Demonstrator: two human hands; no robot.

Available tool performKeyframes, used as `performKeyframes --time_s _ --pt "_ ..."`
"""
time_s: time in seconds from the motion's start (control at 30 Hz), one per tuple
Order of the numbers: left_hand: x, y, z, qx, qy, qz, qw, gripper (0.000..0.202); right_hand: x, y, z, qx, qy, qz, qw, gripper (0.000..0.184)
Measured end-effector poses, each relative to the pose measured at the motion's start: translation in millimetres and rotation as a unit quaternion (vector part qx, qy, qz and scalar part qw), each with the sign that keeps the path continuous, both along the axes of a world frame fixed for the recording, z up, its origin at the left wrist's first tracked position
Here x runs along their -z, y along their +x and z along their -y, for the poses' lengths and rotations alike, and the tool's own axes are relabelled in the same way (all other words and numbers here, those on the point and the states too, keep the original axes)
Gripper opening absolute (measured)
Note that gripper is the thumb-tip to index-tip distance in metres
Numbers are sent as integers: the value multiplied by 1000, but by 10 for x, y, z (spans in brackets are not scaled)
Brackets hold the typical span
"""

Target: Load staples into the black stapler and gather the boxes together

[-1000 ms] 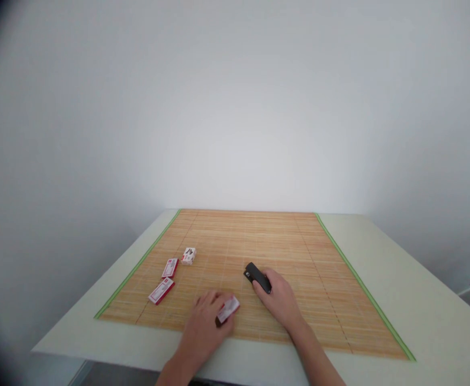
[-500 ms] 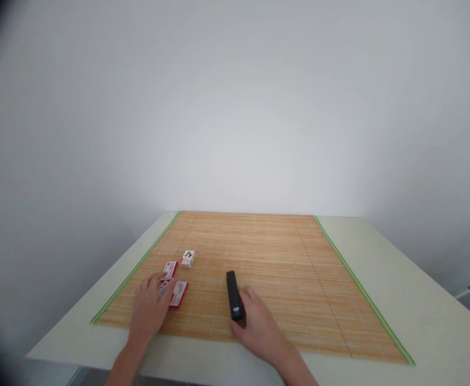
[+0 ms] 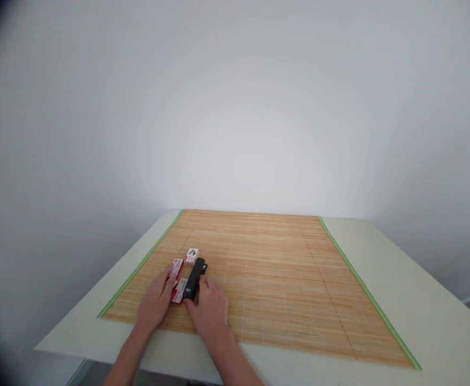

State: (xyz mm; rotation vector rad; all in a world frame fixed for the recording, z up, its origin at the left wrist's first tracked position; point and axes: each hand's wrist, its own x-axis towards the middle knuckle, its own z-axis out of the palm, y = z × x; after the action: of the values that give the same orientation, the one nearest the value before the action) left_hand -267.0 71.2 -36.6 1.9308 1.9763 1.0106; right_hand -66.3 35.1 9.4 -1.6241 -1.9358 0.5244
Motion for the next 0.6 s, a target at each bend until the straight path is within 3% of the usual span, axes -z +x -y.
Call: performKeyframes --time_s 0.3,0.6 --pt "34 18 -21 15 17 -72 997 58 14 40 18 -3 12 -11 1000 61" --pt "-63 129 23 -9 28 -144 989 63 32 38 24 10 8 -17 1000 46"
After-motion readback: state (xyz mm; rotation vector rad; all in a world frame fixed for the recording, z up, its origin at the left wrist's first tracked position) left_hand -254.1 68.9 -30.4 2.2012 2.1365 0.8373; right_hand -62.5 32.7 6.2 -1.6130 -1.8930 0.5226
